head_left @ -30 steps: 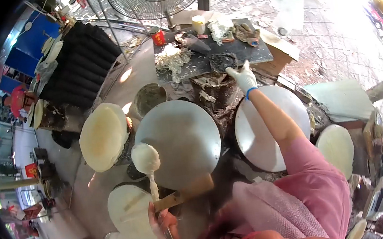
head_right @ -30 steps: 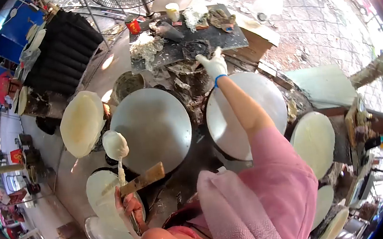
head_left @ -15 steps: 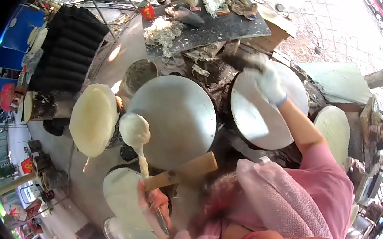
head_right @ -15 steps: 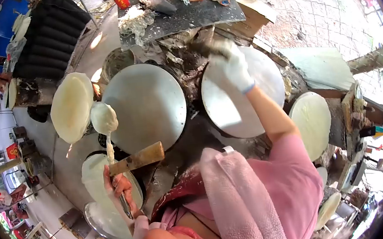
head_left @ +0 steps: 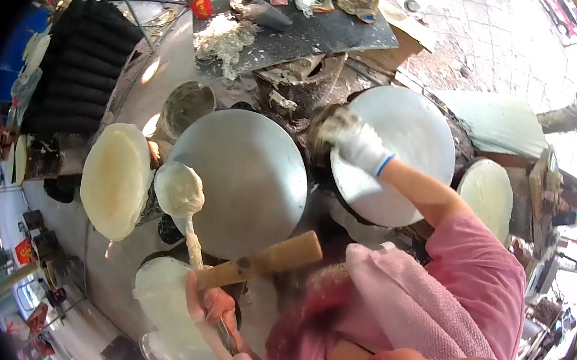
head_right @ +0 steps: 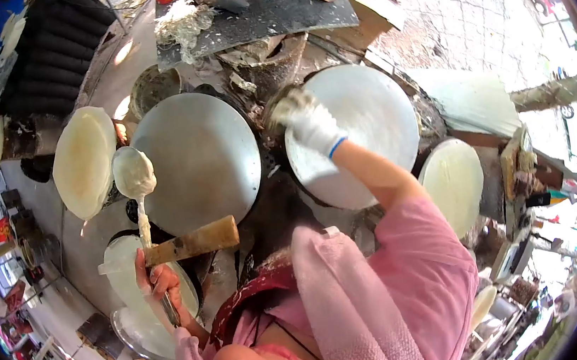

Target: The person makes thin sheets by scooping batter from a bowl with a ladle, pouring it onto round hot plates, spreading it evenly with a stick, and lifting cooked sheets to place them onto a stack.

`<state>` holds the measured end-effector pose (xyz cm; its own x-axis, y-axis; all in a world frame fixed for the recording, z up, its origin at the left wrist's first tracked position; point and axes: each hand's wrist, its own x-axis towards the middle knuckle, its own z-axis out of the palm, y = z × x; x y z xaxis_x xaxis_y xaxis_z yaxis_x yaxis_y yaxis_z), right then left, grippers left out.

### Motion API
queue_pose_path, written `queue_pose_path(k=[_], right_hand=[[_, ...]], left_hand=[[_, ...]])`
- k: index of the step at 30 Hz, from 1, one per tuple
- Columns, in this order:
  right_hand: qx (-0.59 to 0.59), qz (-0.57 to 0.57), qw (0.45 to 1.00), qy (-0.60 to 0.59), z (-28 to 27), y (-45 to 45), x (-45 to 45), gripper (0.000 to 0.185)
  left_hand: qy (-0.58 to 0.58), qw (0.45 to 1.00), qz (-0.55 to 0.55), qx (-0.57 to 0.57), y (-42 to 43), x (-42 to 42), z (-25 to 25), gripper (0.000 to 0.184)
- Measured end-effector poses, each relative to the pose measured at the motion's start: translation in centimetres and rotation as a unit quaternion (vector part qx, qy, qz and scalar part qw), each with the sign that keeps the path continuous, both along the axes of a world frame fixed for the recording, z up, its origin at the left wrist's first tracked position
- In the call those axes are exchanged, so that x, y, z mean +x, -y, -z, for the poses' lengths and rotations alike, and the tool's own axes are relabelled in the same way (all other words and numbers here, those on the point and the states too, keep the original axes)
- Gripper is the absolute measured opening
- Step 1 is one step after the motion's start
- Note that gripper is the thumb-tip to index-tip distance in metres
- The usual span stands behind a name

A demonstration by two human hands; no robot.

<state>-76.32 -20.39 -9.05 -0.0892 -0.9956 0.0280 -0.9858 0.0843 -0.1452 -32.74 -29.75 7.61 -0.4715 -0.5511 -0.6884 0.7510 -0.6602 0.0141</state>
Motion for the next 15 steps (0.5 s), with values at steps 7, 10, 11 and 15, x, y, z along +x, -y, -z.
queue_pose_path(k=[7,10,11,15], right_hand=[[-0.130,0.185,0.974,0.028,-2.0,-1.0,-9.8,0.057],[-0.064,-0.025,0.998,0.008,2.5,-2.4,-0.7,0.057],[-0.082,-0.035,0.994,0.057,2.9,-3.0,1.4,0.057],[-0.070,0.132,0.986,0.070,0.2,-1.0,-5.5,0.055]], left_hand=[[-0.057,0.992,0.090,-0.070,-0.3,-1.3,-0.7,0.025],[-0.035,0.990,0.108,-0.081,-0.5,-2.0,-1.4,0.021],[-0.030,0.992,0.099,-0.078,-0.6,-1.9,-1.4,0.020],[-0.006,0.995,0.071,-0.064,-1.4,-2.2,-0.7,0.019]])
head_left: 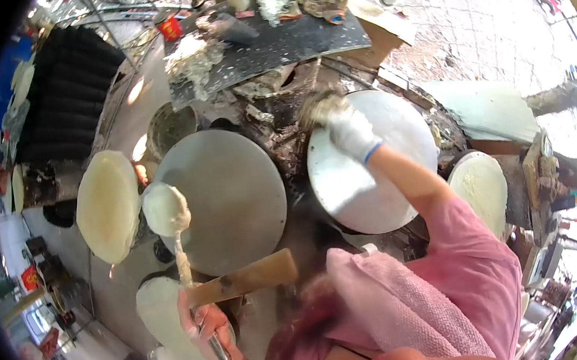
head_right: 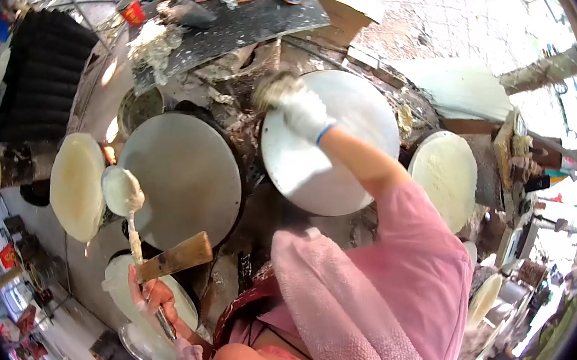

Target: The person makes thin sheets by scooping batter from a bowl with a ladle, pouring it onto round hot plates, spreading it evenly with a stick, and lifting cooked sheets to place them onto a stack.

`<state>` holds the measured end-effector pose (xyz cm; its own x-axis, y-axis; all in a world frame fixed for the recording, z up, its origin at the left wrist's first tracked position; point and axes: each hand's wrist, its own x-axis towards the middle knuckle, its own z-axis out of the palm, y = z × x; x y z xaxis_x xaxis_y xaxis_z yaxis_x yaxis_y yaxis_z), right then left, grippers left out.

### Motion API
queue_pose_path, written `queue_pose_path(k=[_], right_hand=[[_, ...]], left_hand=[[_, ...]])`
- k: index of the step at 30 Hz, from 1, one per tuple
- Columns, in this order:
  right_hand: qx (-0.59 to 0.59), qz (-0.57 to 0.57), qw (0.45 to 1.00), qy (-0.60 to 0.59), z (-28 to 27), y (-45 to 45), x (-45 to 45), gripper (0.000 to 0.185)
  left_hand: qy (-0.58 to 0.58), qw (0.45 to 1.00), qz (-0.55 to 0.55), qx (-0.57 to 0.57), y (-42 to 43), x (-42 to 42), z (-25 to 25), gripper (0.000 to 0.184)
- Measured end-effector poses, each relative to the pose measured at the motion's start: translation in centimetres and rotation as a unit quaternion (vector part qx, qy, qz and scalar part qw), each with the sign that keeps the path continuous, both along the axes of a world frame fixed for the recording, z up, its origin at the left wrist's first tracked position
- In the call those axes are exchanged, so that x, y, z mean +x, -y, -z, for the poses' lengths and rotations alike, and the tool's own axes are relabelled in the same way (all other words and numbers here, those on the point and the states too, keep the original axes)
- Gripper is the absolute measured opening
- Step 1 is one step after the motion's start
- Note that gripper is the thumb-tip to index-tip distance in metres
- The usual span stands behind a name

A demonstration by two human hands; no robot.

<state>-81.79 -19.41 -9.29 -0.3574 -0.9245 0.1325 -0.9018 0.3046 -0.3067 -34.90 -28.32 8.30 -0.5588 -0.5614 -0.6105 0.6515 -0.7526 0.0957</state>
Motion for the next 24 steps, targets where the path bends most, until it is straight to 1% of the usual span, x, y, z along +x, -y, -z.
queue_pose_path(k=[1,2,3,4,5,6,7,9,11,12,13,15,17,18,19,21,23,24], right_hand=[[-0.024,0.035,0.998,-0.054,0.0,-0.6,-3.6,0.054],[-0.032,0.075,0.996,-0.040,-1.0,-2.3,-6.5,0.055],[-0.101,0.073,0.991,-0.046,-0.8,-5.0,-8.9,0.053],[-0.050,0.153,0.987,0.028,-1.3,-8.2,-10.4,0.052],[-0.032,0.249,0.967,0.042,0.5,-12.3,-11.2,0.052],[-0.003,0.290,0.956,0.051,0.5,-16.2,-10.7,0.045],[0.021,0.348,0.937,-0.011,5.1,-21.0,-11.4,0.046],[0.068,0.410,0.909,-0.008,4.0,-26.2,-5.1,0.049],[-0.034,0.333,0.936,-0.108,4.4,-29.2,1.8,0.050],[0.021,0.352,0.928,-0.122,2.2,-27.8,5.9,0.050],[0.043,0.382,0.917,-0.105,3.0,-27.8,9.1,0.048],[0.046,0.443,0.893,-0.062,2.8,-26.4,14.5,0.048],[0.001,0.453,0.889,-0.066,4.4,-26.3,18.2,0.052],[-0.033,0.465,0.881,-0.077,4.6,-25.9,20.4,0.050],[-0.057,0.512,0.857,-0.021,4.9,-25.4,22.4,0.053],[-0.147,0.522,0.839,0.039,5.5,-24.3,26.8,0.058],[-0.083,0.472,0.868,0.133,3.6,-21.9,31.5,0.060],[-0.095,0.423,0.894,0.115,5.1,-20.6,32.7,0.058]], left_hand=[[0.003,1.000,-0.004,0.001,-0.2,0.0,0.0,0.019],[0.002,1.000,-0.002,0.000,-0.3,0.1,0.1,0.018],[0.003,1.000,0.001,-0.002,-0.5,0.2,0.1,0.018],[0.002,1.000,0.005,-0.003,-0.5,0.4,0.2,0.018],[-0.001,1.000,0.012,-0.006,-0.4,0.6,0.3,0.018],[-0.002,1.000,0.019,-0.007,-0.3,1.0,0.4,0.017],[-0.005,1.000,0.027,-0.011,-0.2,1.3,0.5,0.017],[-0.005,0.999,0.044,-0.011,0.0,2.5,0.7,0.017],[-0.008,0.998,0.060,-0.011,0.3,3.5,0.7,0.016],[-0.012,0.998,0.063,-0.012,0.4,4.3,0.7,0.016],[-0.016,0.997,0.069,-0.011,0.5,5.0,0.6,0.016],[-0.023,0.997,0.075,-0.019,0.5,6.7,0.3,0.015],[-0.030,0.996,0.073,-0.028,0.8,8.6,-0.1,0.015],[-0.035,0.996,0.072,-0.033,0.9,9.3,-0.3,0.015],[-0.033,0.996,0.068,-0.041,0.8,10.0,-0.3,0.015],[-0.042,0.994,0.079,-0.061,0.8,11.6,-0.3,0.015],[-0.051,0.990,0.094,-0.089,0.7,13.5,-0.1,0.015],[-0.036,0.995,0.061,-0.075,0.9,14.7,0.7,0.015]])
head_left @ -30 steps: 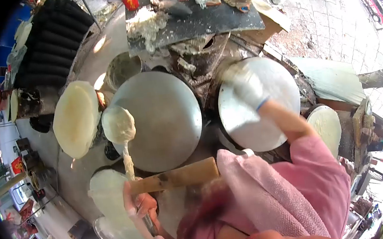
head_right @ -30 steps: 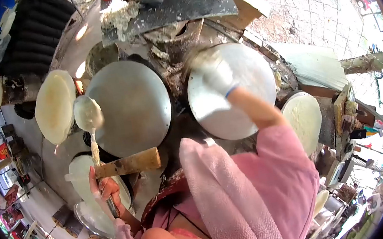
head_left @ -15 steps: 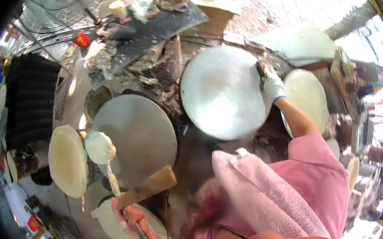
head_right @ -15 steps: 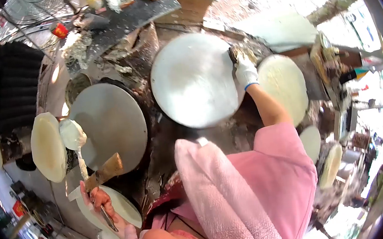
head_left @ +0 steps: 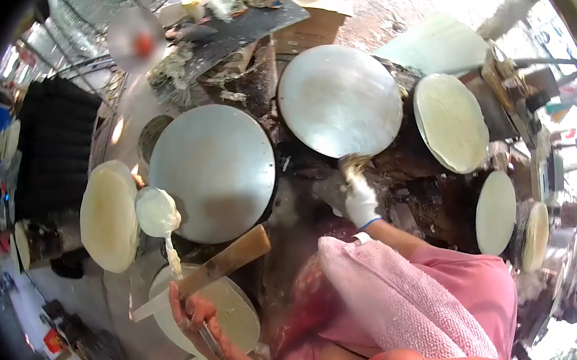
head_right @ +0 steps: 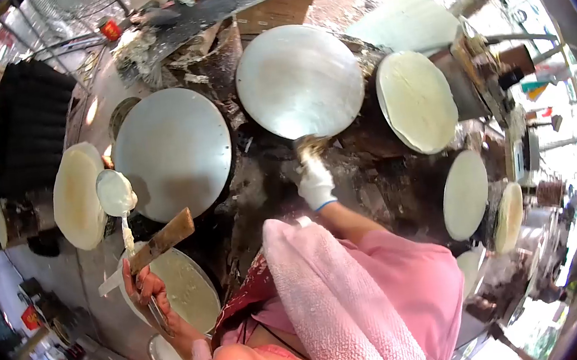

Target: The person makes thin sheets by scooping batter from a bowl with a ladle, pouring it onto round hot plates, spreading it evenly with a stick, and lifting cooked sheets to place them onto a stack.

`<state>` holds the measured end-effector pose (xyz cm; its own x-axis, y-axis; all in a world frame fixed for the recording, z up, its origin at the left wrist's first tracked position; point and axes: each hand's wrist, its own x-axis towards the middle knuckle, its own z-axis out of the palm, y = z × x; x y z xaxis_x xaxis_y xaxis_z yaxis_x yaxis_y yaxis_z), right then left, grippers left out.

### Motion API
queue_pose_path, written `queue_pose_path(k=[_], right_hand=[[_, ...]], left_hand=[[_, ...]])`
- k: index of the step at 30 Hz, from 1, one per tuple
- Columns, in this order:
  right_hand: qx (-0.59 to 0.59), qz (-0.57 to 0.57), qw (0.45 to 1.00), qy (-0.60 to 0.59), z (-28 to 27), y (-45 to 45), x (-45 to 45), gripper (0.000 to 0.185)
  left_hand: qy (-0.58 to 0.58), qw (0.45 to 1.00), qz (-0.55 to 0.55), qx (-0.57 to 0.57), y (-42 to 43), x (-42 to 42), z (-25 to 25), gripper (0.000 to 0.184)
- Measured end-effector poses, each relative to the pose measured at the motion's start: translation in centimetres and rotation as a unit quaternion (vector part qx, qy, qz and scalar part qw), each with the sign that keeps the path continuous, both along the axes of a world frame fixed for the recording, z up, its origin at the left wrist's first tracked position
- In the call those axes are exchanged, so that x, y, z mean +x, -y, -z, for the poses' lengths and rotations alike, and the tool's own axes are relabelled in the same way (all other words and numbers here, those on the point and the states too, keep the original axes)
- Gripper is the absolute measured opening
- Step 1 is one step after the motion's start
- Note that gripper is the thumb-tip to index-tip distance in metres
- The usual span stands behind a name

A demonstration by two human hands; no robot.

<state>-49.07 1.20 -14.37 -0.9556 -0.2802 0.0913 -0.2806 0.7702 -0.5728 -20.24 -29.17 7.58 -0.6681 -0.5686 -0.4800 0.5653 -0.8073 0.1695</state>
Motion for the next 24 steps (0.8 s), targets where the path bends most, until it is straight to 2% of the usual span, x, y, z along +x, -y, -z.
queue_pose_path(k=[1,3,5,6,8,9,11,12,13,15,16,17,19,21,22,24], right_hand=[[-0.008,-0.060,0.998,-0.027,0.2,2.2,0.6,0.056],[-0.010,-0.083,0.996,0.031,0.0,6.8,-0.7,0.052],[-0.142,-0.067,0.967,0.199,-4.4,12.1,-3.5,0.049],[-0.191,-0.110,0.968,0.120,-4.1,14.3,-5.3,0.046],[-0.256,-0.187,0.946,-0.059,-5.2,17.5,-7.6,0.044],[-0.124,-0.212,0.966,-0.077,-4.5,18.2,-8.3,0.046],[0.113,-0.270,0.956,0.000,-6.6,21.4,-8.8,0.046],[0.145,-0.287,0.942,-0.096,-3.2,23.3,-9.8,0.047],[0.135,-0.289,0.934,-0.162,-2.6,25.8,-11.0,0.046],[0.097,-0.322,0.936,-0.107,-2.3,32.9,-14.7,0.043],[0.144,-0.357,0.920,-0.075,-3.2,36.8,-15.6,0.041],[0.189,-0.389,0.900,-0.046,-4.3,40.9,-16.1,0.039],[0.174,-0.488,0.852,-0.076,-4.0,48.4,-14.8,0.031],[0.029,-0.588,0.793,-0.157,-3.1,53.0,-10.0,0.024],[0.027,-0.647,0.746,-0.157,-2.9,54.7,-6.8,0.024],[0.042,-0.739,0.658,-0.140,-3.1,54.9,0.8,0.024]], left_hand=[[0.015,0.999,-0.041,0.015,-0.2,1.1,0.8,0.015],[0.004,0.996,-0.083,0.034,-0.8,3.3,1.1,0.013],[-0.054,0.995,-0.069,0.042,-1.5,2.2,-1.1,0.011],[-0.016,0.996,-0.089,-0.002,-2.2,2.0,-2.0,0.010],[-0.018,0.989,-0.146,0.023,-3.5,2.3,-3.1,0.010],[-0.026,0.984,-0.174,0.033,-3.9,2.0,-3.4,0.010],[-0.068,0.979,-0.191,0.013,-5.0,2.8,-3.0,0.011],[-0.111,0.977,-0.180,0.001,-5.2,3.9,-1.5,0.011],[-0.153,0.974,-0.169,-0.014,-5.5,4.6,-0.7,0.012],[-0.015,0.969,-0.244,-0.023,-7.1,3.5,-2.7,0.013],[0.050,0.958,-0.280,-0.028,-8.0,2.3,-4.0,0.014],[0.054,0.947,-0.318,-0.005,-8.4,1.5,-4.7,0.023],[0.063,0.917,-0.392,0.036,-9.1,-0.1,-6.2,0.041],[0.054,0.908,-0.415,0.036,-11.1,0.6,-5.8,0.043],[0.075,0.903,-0.422,0.025,-12.0,1.0,-5.6,0.044],[-0.011,0.922,-0.385,0.029,-12.8,2.7,-4.5,0.045]])
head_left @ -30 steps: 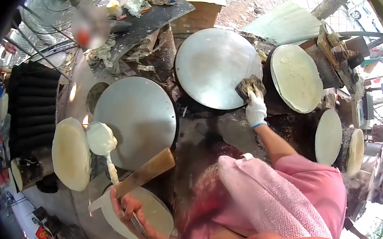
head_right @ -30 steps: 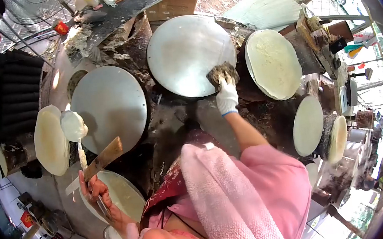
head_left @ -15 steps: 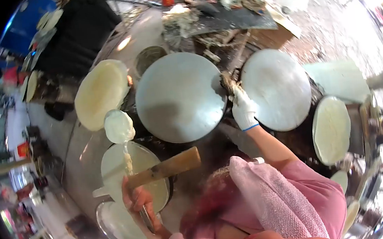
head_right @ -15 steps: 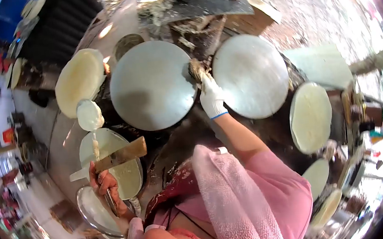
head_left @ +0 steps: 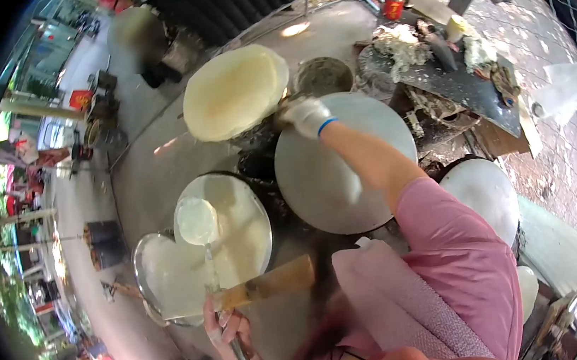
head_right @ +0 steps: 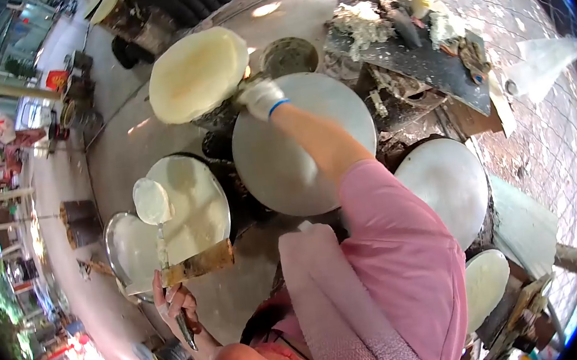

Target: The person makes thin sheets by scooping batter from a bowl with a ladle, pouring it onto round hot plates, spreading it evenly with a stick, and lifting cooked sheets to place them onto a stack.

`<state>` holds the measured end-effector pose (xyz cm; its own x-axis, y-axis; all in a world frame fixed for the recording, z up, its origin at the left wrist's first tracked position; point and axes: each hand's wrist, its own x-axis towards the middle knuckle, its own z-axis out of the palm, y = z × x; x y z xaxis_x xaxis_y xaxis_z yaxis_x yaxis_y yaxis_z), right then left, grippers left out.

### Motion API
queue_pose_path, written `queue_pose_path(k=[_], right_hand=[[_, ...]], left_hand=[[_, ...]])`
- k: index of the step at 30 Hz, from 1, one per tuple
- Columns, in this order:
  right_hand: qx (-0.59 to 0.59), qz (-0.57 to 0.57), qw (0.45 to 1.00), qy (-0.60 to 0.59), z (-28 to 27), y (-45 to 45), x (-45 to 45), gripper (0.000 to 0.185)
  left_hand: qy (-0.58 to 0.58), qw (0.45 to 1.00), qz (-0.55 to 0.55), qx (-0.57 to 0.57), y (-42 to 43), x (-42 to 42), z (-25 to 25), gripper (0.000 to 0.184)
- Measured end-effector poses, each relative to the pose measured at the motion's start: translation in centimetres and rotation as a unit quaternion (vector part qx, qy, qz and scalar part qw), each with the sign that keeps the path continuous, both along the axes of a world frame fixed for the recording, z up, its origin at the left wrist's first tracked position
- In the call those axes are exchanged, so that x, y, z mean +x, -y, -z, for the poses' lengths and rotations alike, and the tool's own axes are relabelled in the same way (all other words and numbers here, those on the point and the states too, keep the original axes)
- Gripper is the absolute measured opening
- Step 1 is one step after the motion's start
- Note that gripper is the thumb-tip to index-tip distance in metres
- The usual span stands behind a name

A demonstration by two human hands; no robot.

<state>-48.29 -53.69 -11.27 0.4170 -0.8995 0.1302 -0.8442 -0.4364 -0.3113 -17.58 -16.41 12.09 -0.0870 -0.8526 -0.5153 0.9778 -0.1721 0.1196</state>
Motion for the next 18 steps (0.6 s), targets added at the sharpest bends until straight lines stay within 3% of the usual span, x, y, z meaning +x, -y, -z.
queue_pose_path(k=[3,5,6,9,10,11,13,14,15,16,18], right_hand=[[0.134,-0.160,0.978,0.007,-5.6,-10.6,6.3,0.027],[-0.075,-0.240,0.960,-0.124,-1.6,-18.9,7.9,0.039],[-0.088,-0.273,0.956,-0.055,-0.4,-22.6,6.1,0.046],[0.090,-0.443,0.868,-0.204,-1.6,-30.0,-2.2,0.043],[0.131,-0.385,0.906,-0.114,2.2,-32.2,-5.1,0.038],[0.219,-0.350,0.907,-0.085,-1.2,-31.7,-7.6,0.037],[0.379,-0.278,0.882,-0.012,-12.4,-28.4,-12.1,0.035],[0.251,-0.183,0.946,0.089,-13.1,-27.8,-14.2,0.031],[0.113,-0.086,0.972,0.185,-13.7,-27.4,-16.5,0.028],[0.259,0.185,0.936,0.152,-15.2,-27.1,-18.2,0.032],[0.026,0.294,0.900,0.322,-10.7,-23.3,-24.8,0.056]], left_hand=[[-0.027,0.999,0.017,-0.024,-0.5,0.1,-0.4,0.046],[-0.003,1.000,-0.019,-0.019,-1.2,0.5,0.1,0.047],[0.019,0.999,-0.028,-0.022,-1.4,0.4,0.1,0.047],[-0.056,0.995,0.047,-0.074,-0.5,0.0,0.4,0.046],[-0.060,0.992,0.075,-0.082,-0.5,0.8,1.1,0.046],[-0.057,0.991,0.088,-0.081,-0.4,1.1,1.6,0.045],[-0.001,1.000,0.012,0.010,0.0,-0.7,0.1,0.044],[0.036,0.999,-0.013,0.033,0.2,-2.3,-1.2,0.043],[0.074,0.995,-0.042,0.057,0.5,-4.3,-2.5,0.043],[0.055,0.997,-0.021,0.039,0.9,-4.3,-2.3,0.042],[-0.035,0.996,0.068,-0.043,1.9,-2.5,0.2,0.039]])
